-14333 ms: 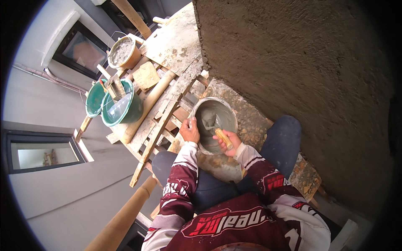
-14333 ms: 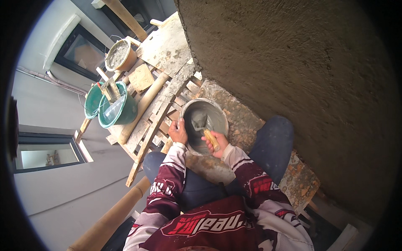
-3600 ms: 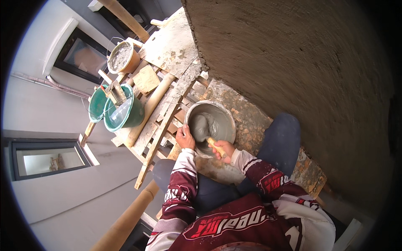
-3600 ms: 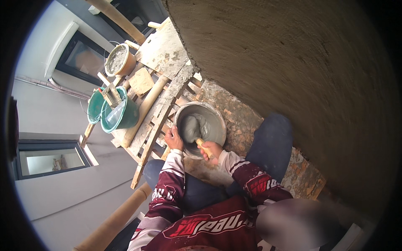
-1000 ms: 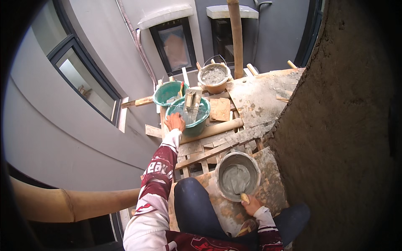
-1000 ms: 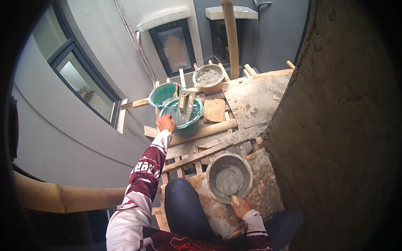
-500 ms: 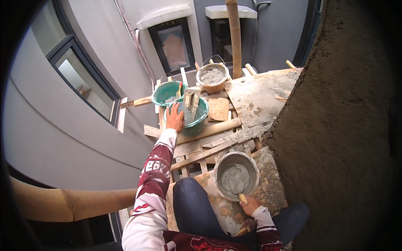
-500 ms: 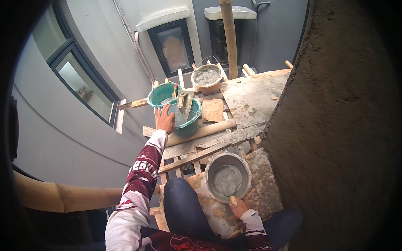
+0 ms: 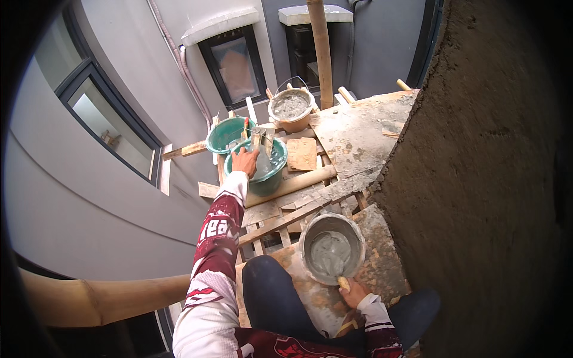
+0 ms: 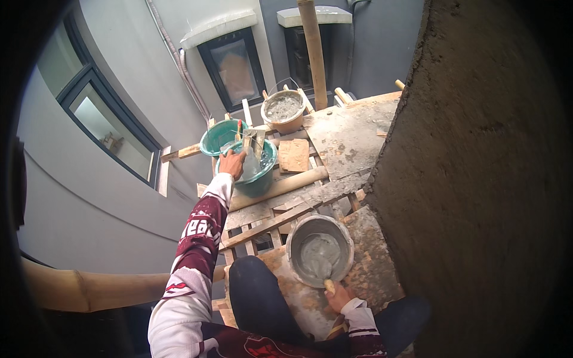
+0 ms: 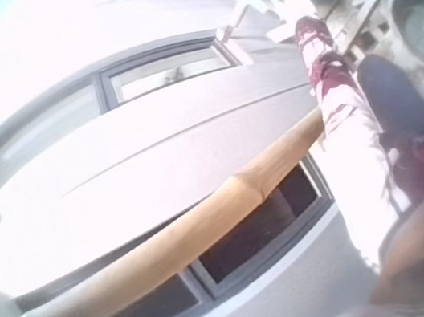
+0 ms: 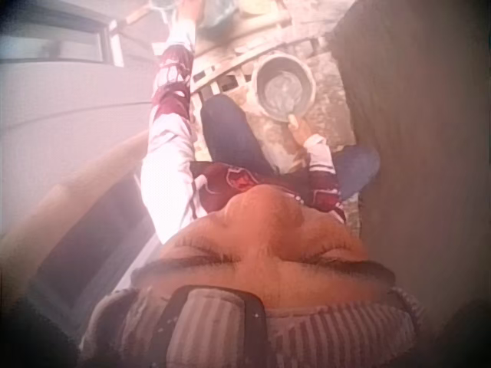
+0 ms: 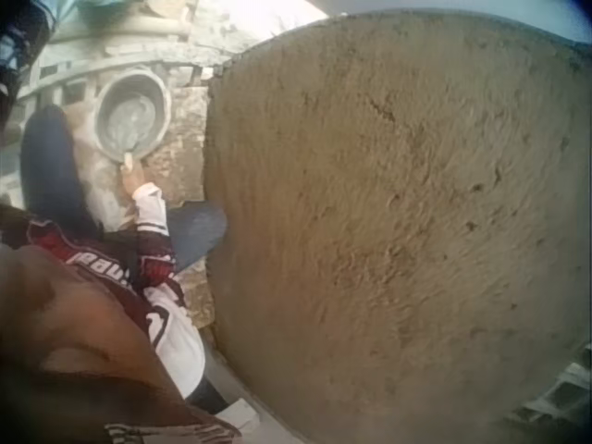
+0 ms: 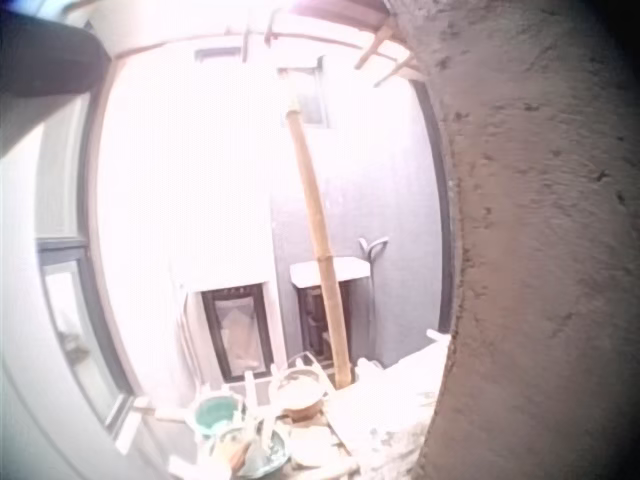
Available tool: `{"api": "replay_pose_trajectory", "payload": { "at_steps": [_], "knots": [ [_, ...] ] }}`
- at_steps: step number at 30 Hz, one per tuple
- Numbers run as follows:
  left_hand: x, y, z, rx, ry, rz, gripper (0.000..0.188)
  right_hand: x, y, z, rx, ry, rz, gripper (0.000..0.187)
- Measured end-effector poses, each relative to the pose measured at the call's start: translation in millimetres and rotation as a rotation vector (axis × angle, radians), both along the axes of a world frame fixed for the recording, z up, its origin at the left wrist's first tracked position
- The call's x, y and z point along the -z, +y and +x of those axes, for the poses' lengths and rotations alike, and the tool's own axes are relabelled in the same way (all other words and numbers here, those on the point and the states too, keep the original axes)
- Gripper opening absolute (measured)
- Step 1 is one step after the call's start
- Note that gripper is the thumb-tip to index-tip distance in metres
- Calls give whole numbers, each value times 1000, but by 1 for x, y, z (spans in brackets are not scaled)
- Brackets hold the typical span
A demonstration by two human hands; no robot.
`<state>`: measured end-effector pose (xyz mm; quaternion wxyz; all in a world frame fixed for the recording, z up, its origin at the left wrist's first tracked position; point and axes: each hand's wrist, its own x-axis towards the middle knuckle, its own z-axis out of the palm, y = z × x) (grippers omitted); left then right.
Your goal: The person sits on a scaffolding platform and uses a trowel to mix cement in a bucket. They repeatedly stir the mixture and occasionally add water from a nearby bucket to adjust the consistency.
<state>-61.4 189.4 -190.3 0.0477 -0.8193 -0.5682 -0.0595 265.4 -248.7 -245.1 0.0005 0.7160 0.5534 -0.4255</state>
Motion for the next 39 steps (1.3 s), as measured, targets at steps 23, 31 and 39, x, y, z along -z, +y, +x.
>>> {"api": "replay_pose_trajectory", "payload": {
  "at_steps": [23, 31, 39],
  "knots": [
    [-122, -89, 0, 811, 453, 242, 19, -45, 38, 31, 28, -30, 43, 39],
    [-61, -135, 38, 1114, 496, -39, 23, -59, 39, 38, 98, -48, 45, 40],
    [-22, -184, 89, 1238, 559, -248, 17, -48, 38, 44, 90, -32, 69, 40]
  ]
}}
